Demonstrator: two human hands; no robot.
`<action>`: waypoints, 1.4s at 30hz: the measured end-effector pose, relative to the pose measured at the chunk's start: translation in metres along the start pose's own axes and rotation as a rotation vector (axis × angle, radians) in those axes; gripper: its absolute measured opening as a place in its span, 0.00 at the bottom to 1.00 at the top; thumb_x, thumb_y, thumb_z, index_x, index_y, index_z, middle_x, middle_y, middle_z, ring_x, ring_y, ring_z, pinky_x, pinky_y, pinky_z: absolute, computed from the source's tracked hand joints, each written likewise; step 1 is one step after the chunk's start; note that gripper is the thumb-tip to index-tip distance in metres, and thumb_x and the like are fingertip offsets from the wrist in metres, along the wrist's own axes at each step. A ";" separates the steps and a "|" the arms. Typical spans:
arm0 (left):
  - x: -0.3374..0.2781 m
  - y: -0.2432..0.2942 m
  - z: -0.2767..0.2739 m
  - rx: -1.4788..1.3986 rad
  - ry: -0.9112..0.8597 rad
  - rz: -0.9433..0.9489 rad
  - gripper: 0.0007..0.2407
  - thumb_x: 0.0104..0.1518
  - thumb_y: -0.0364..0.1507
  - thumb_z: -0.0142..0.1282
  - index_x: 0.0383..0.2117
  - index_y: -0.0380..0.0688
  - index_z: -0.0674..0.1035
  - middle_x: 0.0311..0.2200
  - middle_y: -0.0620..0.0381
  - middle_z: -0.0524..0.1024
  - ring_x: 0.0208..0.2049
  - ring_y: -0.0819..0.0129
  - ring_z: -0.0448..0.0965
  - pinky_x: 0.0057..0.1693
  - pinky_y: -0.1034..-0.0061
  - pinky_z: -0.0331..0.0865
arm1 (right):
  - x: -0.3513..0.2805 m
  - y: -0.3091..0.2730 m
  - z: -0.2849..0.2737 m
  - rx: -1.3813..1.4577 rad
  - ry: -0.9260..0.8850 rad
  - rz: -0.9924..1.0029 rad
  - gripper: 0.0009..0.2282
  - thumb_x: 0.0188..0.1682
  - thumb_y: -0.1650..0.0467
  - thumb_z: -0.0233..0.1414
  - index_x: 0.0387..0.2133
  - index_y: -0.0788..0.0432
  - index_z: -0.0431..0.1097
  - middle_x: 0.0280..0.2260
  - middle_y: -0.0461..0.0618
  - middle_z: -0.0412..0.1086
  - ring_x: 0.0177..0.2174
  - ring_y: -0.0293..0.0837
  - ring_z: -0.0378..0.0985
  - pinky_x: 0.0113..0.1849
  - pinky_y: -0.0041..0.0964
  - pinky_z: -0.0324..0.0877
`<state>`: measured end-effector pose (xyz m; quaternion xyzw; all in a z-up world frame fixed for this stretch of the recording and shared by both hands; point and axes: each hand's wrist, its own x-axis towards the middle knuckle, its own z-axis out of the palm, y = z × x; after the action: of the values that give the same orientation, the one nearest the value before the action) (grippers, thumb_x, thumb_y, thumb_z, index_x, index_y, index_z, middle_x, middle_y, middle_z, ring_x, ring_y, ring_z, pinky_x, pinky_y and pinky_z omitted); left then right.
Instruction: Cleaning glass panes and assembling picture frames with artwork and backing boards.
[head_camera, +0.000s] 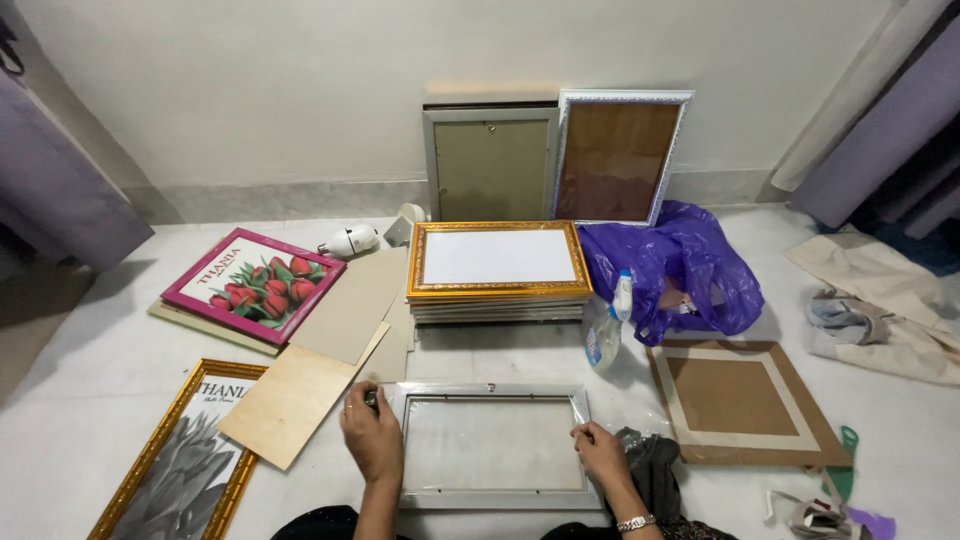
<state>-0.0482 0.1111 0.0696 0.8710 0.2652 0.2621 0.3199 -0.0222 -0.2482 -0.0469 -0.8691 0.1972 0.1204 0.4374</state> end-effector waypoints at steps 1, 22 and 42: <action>-0.002 0.000 -0.001 0.002 0.002 0.001 0.06 0.63 0.26 0.53 0.44 0.45 0.75 0.39 0.56 0.79 0.39 0.63 0.76 0.44 0.68 0.78 | -0.004 -0.002 0.000 0.002 -0.002 -0.001 0.09 0.50 0.68 0.51 0.37 0.52 0.80 0.25 0.41 0.77 0.26 0.37 0.76 0.32 0.31 0.71; -0.048 -0.045 -0.013 -0.347 -0.365 -0.359 0.05 0.60 0.32 0.57 0.40 0.57 0.78 0.39 0.61 0.86 0.40 0.66 0.85 0.46 0.70 0.77 | -0.008 -0.002 -0.004 -0.026 -0.031 0.038 0.09 0.51 0.68 0.50 0.35 0.53 0.80 0.25 0.42 0.78 0.26 0.36 0.77 0.31 0.30 0.70; -0.018 -0.071 -0.072 -0.287 -0.247 -0.435 0.07 0.63 0.31 0.54 0.45 0.57 0.76 0.40 0.53 0.82 0.28 0.63 0.80 0.32 0.71 0.75 | -0.002 0.035 0.003 -0.148 -0.011 0.033 0.10 0.50 0.67 0.49 0.35 0.50 0.81 0.25 0.41 0.79 0.27 0.37 0.78 0.34 0.30 0.72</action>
<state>-0.1274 0.1761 0.0620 0.7649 0.3649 0.1142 0.5184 -0.0402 -0.2645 -0.0730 -0.8950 0.1997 0.1464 0.3709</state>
